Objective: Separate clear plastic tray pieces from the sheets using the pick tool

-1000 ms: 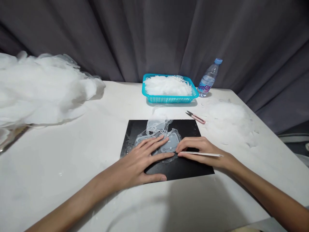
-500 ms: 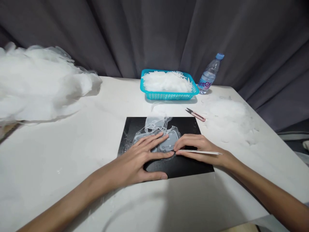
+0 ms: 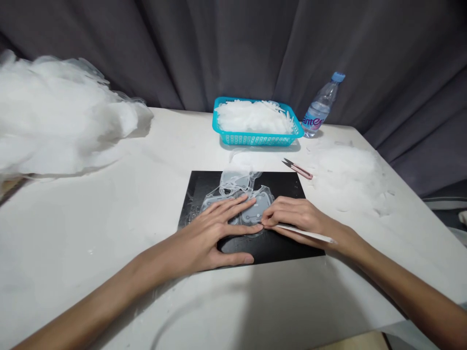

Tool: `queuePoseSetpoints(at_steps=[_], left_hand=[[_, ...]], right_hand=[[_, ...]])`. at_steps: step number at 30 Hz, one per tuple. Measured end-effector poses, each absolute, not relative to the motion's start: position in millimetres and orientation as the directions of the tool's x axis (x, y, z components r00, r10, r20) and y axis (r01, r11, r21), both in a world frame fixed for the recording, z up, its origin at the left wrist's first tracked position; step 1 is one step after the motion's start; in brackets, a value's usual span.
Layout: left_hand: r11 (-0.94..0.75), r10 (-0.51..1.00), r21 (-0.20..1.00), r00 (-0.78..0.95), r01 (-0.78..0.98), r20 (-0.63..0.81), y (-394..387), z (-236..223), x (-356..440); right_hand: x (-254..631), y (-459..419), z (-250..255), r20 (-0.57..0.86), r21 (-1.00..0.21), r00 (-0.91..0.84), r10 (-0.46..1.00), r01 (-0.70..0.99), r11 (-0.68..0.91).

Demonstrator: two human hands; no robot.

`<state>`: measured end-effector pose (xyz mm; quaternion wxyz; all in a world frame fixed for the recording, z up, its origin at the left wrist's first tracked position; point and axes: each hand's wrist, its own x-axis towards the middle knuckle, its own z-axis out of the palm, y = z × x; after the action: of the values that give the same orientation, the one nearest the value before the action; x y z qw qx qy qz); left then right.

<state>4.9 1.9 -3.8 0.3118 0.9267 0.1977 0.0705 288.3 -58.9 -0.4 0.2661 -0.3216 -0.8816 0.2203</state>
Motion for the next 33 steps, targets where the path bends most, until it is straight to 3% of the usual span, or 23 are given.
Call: queuePoseSetpoints(at_steps=[12, 20, 28, 33], left_hand=[[-0.777, 0.404, 0.517, 0.914, 0.36, -0.029, 2.7, -3.0, 4.2], [-0.769, 0.397, 0.526, 0.916, 0.363, -0.051, 4.3, -0.6, 4.3], [-0.763, 0.393, 0.534, 0.917, 0.364, -0.064, 4.0, -0.8, 3.1], [-0.76, 0.404, 0.537, 0.914, 0.366, -0.052, 2.9, -2.2, 1.7]], right_hand=[[304.1, -62.3, 10.4, 0.22, -0.622, -0.666, 0.713, 0.468, 0.628], [310.5, -64.7, 9.9, 0.197, -0.774, -0.578, 0.792, 0.404, 0.487], [301.5, -60.9, 5.2, 0.219, -0.697, -0.627, 0.748, 0.436, 0.57], [293.7, -61.7, -4.2, 0.349, -0.531, -0.645, 0.68, 0.462, 0.711]])
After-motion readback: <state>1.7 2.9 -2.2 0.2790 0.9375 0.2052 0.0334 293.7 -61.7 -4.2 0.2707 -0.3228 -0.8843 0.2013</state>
